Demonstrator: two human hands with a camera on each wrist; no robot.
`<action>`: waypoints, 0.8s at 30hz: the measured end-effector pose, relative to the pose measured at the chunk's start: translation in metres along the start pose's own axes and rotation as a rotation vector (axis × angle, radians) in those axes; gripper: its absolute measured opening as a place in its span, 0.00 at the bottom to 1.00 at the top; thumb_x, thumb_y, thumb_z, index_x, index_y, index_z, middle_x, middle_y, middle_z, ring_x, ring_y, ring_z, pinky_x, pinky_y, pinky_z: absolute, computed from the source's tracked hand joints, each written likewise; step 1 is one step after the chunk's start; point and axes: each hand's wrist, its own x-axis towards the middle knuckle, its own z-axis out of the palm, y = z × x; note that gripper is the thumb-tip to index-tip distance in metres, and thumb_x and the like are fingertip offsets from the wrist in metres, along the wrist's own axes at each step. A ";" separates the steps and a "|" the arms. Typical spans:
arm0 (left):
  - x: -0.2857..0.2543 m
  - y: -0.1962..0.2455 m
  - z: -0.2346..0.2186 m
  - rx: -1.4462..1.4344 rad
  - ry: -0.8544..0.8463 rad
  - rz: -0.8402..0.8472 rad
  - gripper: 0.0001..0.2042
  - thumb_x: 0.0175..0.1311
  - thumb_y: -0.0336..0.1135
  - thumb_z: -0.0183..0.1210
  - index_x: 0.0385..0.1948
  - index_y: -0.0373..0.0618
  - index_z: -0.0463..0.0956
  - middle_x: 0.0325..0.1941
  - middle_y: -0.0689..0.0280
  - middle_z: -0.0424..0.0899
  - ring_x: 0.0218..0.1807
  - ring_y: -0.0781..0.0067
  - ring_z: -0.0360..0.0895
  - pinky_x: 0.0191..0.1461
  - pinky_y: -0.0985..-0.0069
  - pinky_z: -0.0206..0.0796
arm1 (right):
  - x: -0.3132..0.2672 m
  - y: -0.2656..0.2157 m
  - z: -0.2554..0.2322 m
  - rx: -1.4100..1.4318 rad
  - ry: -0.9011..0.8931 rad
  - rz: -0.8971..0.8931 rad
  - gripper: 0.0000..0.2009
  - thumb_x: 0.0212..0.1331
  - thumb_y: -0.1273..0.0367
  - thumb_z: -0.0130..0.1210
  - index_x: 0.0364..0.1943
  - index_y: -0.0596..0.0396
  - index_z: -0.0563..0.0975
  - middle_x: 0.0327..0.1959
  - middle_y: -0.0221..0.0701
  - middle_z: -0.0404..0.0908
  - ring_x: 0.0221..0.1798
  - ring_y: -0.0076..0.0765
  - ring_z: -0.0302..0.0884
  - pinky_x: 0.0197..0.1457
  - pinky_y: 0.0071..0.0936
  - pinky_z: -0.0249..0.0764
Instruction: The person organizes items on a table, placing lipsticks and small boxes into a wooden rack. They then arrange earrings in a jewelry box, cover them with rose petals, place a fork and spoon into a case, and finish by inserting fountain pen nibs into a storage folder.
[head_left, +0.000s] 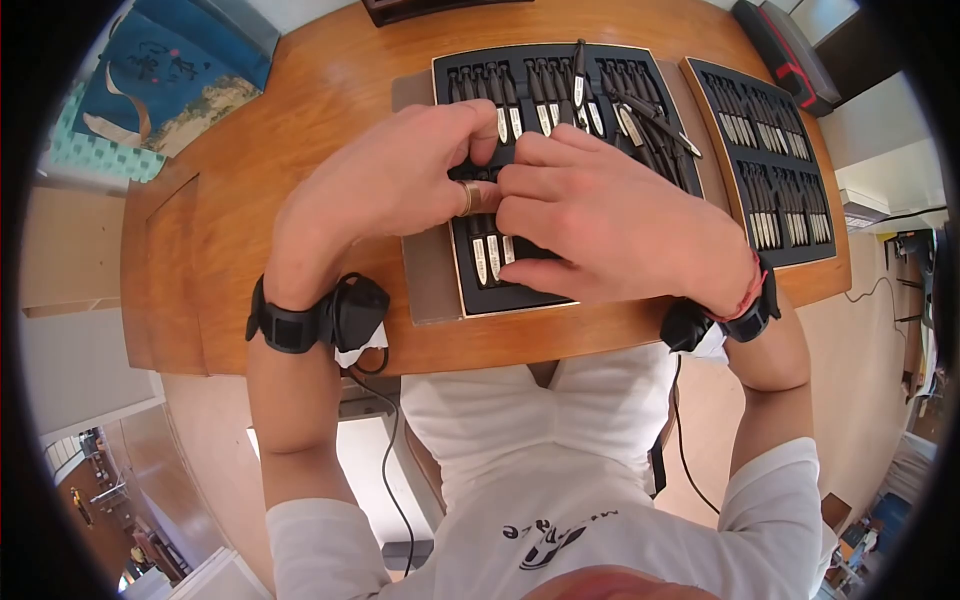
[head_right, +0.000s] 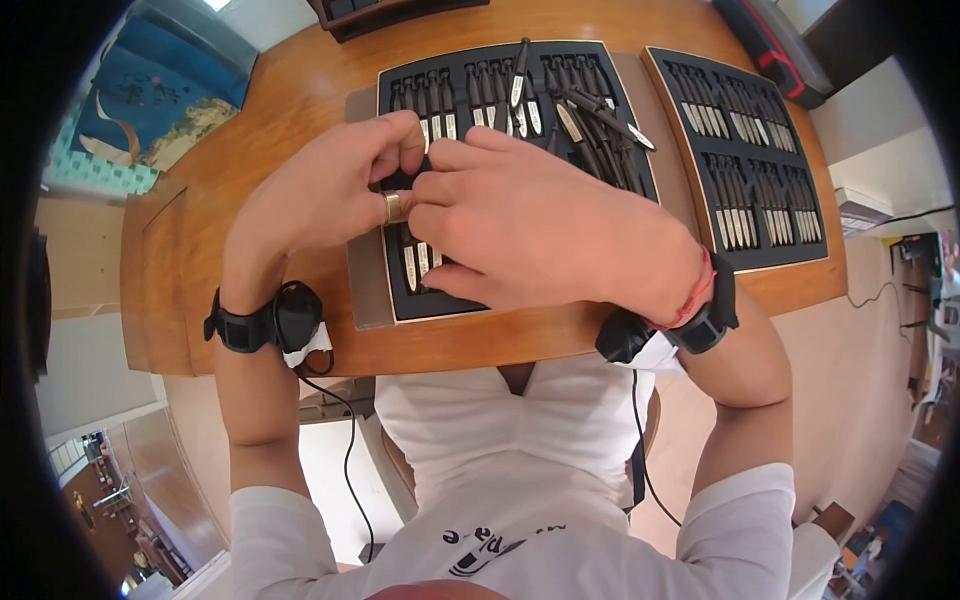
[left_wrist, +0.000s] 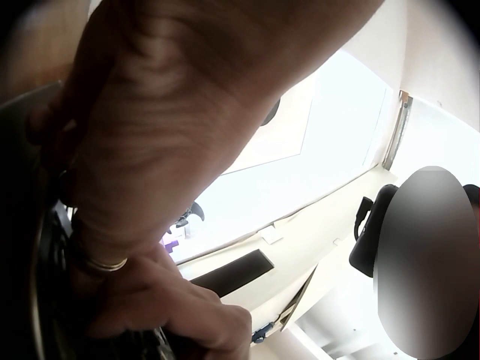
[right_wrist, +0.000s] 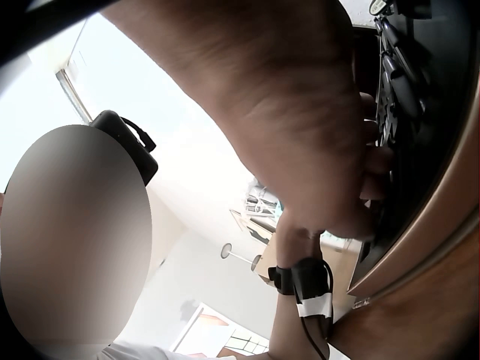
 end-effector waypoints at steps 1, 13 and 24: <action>0.000 0.000 0.000 -0.003 -0.008 -0.011 0.16 0.56 0.25 0.72 0.40 0.42 0.73 0.25 0.66 0.66 0.30 0.65 0.64 0.35 0.64 0.60 | -0.001 0.002 0.000 0.016 -0.017 0.005 0.12 0.61 0.60 0.69 0.38 0.55 0.84 0.40 0.29 0.83 0.52 0.36 0.76 0.59 0.37 0.70; -0.001 -0.002 0.002 0.024 0.018 0.024 0.15 0.53 0.23 0.70 0.40 0.41 0.74 0.24 0.64 0.67 0.30 0.63 0.65 0.35 0.63 0.60 | -0.002 0.001 -0.006 -0.028 -0.043 0.032 0.18 0.60 0.59 0.70 0.48 0.54 0.82 0.47 0.33 0.82 0.55 0.40 0.75 0.60 0.40 0.70; -0.001 -0.008 0.004 0.041 0.031 0.056 0.15 0.55 0.27 0.73 0.38 0.42 0.74 0.26 0.62 0.71 0.31 0.60 0.67 0.36 0.62 0.62 | -0.001 -0.001 -0.008 -0.019 -0.107 0.045 0.19 0.61 0.58 0.69 0.48 0.57 0.82 0.44 0.33 0.81 0.52 0.40 0.75 0.58 0.39 0.71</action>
